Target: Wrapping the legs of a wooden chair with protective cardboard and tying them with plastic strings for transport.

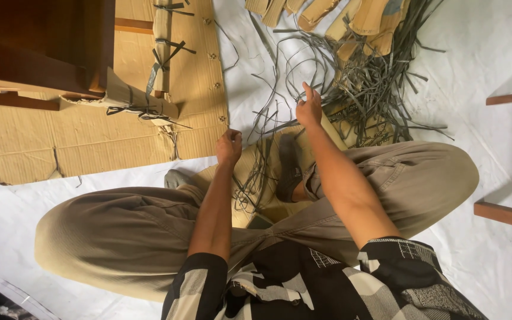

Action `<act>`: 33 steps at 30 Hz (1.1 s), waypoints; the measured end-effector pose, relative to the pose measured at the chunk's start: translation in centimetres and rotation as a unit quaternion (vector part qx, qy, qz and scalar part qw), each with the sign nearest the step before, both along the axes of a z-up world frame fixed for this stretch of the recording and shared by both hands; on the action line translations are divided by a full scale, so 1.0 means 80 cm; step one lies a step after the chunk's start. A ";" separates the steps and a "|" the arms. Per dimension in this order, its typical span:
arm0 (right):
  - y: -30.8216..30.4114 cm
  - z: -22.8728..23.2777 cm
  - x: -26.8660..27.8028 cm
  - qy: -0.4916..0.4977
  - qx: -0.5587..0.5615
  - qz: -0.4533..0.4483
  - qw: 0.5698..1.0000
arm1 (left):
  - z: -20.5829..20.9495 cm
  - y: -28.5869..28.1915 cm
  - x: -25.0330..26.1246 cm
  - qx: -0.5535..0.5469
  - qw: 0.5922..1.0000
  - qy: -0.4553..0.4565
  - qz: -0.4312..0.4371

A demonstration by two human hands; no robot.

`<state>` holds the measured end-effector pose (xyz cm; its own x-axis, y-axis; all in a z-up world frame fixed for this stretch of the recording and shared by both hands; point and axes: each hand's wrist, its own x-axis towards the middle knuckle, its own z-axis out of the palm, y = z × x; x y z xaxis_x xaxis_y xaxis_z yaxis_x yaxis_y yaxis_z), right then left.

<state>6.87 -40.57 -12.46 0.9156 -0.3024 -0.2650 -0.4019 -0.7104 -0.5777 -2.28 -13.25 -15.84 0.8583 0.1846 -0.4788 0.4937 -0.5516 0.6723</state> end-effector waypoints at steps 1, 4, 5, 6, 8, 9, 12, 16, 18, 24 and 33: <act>-0.011 -0.022 0.009 -0.001 0.001 0.000 1.000 | -0.001 0.000 -0.001 0.001 1.000 -0.001 0.000; -0.035 -0.075 0.029 0.083 0.077 -0.006 0.994 | 0.002 0.002 -0.001 0.007 1.000 -0.002 -0.003; -0.036 -0.085 0.030 0.092 0.126 -0.066 0.986 | 0.007 0.003 -0.002 0.003 1.000 -0.006 0.002; -0.037 -0.095 0.031 0.101 0.174 -0.126 0.971 | 0.012 0.005 -0.003 0.000 1.000 -0.010 0.007; -0.009 -0.040 0.025 0.064 0.239 -0.176 0.953 | 0.006 0.009 -0.005 -0.001 1.000 -0.014 0.007; 0.005 -0.012 0.020 0.027 0.302 -0.226 0.926 | 0.004 0.010 -0.007 -0.002 1.000 -0.017 0.005; 0.037 0.019 0.013 -0.084 0.272 -0.233 0.930 | 0.003 0.011 -0.010 -0.002 0.999 -0.041 0.010; 0.093 0.033 0.003 -0.130 0.252 -0.108 0.953 | 0.013 0.006 -0.001 -0.034 0.997 -0.067 0.032; 0.126 0.049 -0.011 -0.144 0.336 0.005 0.931 | 0.058 0.005 0.004 -0.079 0.992 -0.085 0.058; 0.172 0.053 -0.043 0.012 0.400 0.143 0.905 | 0.062 0.019 0.035 -0.229 0.953 -0.088 0.178; 0.188 0.030 -0.052 0.089 0.362 0.201 0.906 | 0.041 0.050 0.013 -0.248 0.942 -0.098 0.204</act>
